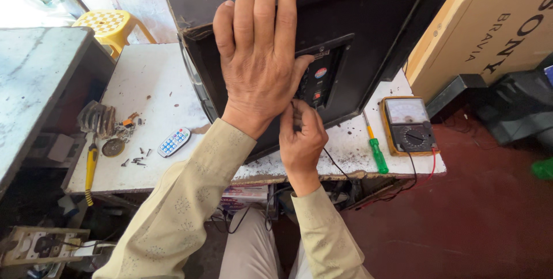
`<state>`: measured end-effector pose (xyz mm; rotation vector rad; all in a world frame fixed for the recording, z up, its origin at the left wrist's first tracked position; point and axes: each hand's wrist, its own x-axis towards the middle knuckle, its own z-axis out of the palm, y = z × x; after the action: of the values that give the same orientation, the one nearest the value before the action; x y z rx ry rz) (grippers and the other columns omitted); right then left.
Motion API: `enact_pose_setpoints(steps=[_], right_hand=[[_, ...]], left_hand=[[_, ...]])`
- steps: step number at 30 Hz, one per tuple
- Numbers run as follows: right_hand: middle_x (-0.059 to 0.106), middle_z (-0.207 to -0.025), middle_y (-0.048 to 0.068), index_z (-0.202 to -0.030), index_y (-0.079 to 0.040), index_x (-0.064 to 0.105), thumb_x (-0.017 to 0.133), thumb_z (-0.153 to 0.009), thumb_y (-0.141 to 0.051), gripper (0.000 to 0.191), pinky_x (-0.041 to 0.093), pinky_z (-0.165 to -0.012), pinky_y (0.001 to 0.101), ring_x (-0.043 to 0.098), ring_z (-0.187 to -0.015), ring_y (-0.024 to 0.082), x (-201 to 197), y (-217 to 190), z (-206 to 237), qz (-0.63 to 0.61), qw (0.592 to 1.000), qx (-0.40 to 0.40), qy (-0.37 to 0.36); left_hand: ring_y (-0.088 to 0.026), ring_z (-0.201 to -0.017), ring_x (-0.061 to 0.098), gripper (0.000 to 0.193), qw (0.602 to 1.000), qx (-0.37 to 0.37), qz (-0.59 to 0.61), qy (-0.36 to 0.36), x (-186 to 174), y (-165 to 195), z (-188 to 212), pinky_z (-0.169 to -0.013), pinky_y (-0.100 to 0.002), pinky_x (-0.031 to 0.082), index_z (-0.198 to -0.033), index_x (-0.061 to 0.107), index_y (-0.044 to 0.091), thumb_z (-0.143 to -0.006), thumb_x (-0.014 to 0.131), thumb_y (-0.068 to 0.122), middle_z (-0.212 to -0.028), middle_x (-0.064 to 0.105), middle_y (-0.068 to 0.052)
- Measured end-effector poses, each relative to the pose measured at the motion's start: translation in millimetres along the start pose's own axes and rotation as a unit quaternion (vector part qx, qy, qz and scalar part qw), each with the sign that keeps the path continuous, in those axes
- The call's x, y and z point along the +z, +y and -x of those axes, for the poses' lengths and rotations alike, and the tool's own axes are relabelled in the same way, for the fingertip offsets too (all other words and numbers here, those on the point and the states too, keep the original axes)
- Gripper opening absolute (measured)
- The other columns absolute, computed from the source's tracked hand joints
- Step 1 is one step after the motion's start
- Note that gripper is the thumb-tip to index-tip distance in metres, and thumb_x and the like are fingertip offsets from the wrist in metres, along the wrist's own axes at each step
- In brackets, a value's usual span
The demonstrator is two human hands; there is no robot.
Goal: The person uses a multimeter and a screwdriver to test electrical connections on the back panel of a black speaker. They repeatedly probe terminals and adjust the panel while seated at a cluttered workbench.
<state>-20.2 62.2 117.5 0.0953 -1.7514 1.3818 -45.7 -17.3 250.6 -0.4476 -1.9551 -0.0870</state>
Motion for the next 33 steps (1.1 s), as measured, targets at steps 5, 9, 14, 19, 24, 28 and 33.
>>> enact_pose_setpoints(steps=[5,9,14,19,24,28,33], right_hand=[[0.073,-0.092,0.011,-0.102,0.001,0.069,0.072,-0.098,-0.008,0.011,0.06,-0.068,0.0303,0.075,-0.075,0.018,0.8,-4.3,-3.7,0.026,1.0,0.003,-0.005],[0.067,-0.093,0.015,-0.1,0.002,0.065,0.068,-0.099,-0.009,0.011,0.057,-0.064,0.0347,0.071,-0.074,0.026,-1.8,-10.8,-8.3,0.044,0.998,-0.016,-0.033],[0.063,-0.094,0.02,-0.103,0.001,0.061,0.06,-0.102,-0.007,0.009,0.051,-0.069,0.0462,0.063,-0.082,0.041,-2.8,-18.0,-11.3,0.083,0.994,-0.059,-0.048],[0.062,-0.094,0.022,-0.1,0.001,0.06,0.056,-0.104,-0.01,0.012,0.05,-0.071,0.0497,0.062,-0.085,0.045,-0.4,-16.0,-10.4,0.094,0.992,-0.06,-0.059],[0.063,-0.088,0.023,-0.092,-0.001,0.058,0.055,-0.104,-0.011,0.016,0.048,-0.07,0.0528,0.061,-0.085,0.048,6.3,-4.9,-6.9,0.133,0.987,-0.064,-0.058],[0.061,-0.085,0.024,-0.088,0.0,0.056,0.055,-0.105,-0.01,0.019,0.048,-0.07,0.0537,0.06,-0.083,0.048,10.9,5.7,-2.9,0.138,0.985,-0.086,-0.052],[0.062,-0.083,0.022,-0.087,0.0,0.056,0.056,-0.104,-0.01,0.02,0.047,-0.069,0.0531,0.061,-0.082,0.047,12.0,9.8,-0.7,0.145,0.985,-0.076,-0.053]], left_hand=[[-0.034,-0.146,0.034,0.092,1.0,0.007,-0.003,0.006,-5.3,-1.4,-2.3,-0.125,-0.05,0.02,-0.151,0.045,-0.002,-0.084,0.085,0.045,-0.151,0.042,-0.017],[-0.036,-0.144,0.036,0.09,1.0,0.01,-0.007,0.016,-8.4,-1.4,-7.0,-0.124,-0.051,0.021,-0.148,0.048,-0.004,-0.088,0.081,0.054,-0.153,0.044,-0.019],[-0.035,-0.144,0.037,0.092,1.0,0.006,-0.01,0.013,-10.9,-0.9,-8.6,-0.123,-0.051,0.022,-0.151,0.048,-0.001,-0.085,0.083,0.053,-0.151,0.045,-0.018],[-0.034,-0.143,0.038,0.094,1.0,0.006,-0.015,0.011,-12.7,-1.1,-9.5,-0.123,-0.05,0.023,-0.152,0.049,0.0,-0.083,0.084,0.053,-0.151,0.045,-0.017],[-0.035,-0.142,0.038,0.088,0.999,0.01,-0.019,0.031,-12.6,-3.0,-7.1,-0.123,-0.051,0.025,-0.146,0.049,-0.002,-0.086,0.084,0.052,-0.15,0.046,-0.018],[-0.034,-0.142,0.039,0.083,0.999,0.015,-0.03,0.041,-8.5,-6.7,-2.7,-0.124,-0.049,0.026,-0.147,0.049,-0.001,-0.084,0.082,0.041,-0.146,0.046,-0.017],[-0.033,-0.144,0.039,0.081,0.997,0.019,-0.049,0.052,-3.4,-9.6,-1.0,-0.125,-0.048,0.027,-0.148,0.049,0.0,-0.085,0.083,0.037,-0.146,0.046,-0.016]])
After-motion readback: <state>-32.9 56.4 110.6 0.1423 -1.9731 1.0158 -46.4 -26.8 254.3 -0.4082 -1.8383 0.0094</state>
